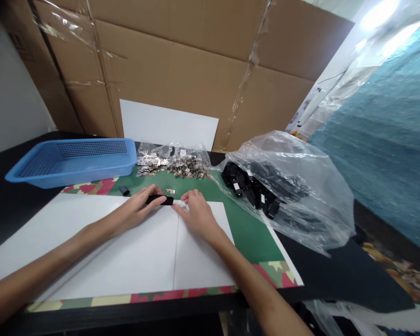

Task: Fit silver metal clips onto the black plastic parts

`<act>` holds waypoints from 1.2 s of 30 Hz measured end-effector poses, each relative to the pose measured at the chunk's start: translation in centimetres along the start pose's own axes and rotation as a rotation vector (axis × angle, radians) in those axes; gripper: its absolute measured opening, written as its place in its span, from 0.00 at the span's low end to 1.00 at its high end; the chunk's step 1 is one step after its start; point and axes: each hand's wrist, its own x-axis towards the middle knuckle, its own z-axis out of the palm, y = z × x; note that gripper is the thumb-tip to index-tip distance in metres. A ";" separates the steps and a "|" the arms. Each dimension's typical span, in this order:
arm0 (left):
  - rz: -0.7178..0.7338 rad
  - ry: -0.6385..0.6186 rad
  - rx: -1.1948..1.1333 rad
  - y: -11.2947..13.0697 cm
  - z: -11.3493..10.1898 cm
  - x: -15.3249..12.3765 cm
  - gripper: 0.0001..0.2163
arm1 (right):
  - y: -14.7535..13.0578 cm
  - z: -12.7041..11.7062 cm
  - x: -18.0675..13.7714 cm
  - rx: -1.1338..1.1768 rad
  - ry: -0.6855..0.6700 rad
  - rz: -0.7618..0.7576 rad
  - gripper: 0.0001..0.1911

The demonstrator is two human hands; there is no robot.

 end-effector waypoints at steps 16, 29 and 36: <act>-0.140 0.147 -0.145 -0.4 1.1 1.0 0.18 | 0.6 -0.4 0.4 0.124 -0.154 -0.058 0.10; -0.109 0.158 -0.011 -0.6 1.6 1.3 0.16 | 0.1 -1.0 0.9 0.168 -0.205 0.167 0.12; -0.126 0.144 -0.037 -0.6 1.7 1.4 0.16 | 0.0 -1.1 0.6 0.088 -0.156 0.098 0.11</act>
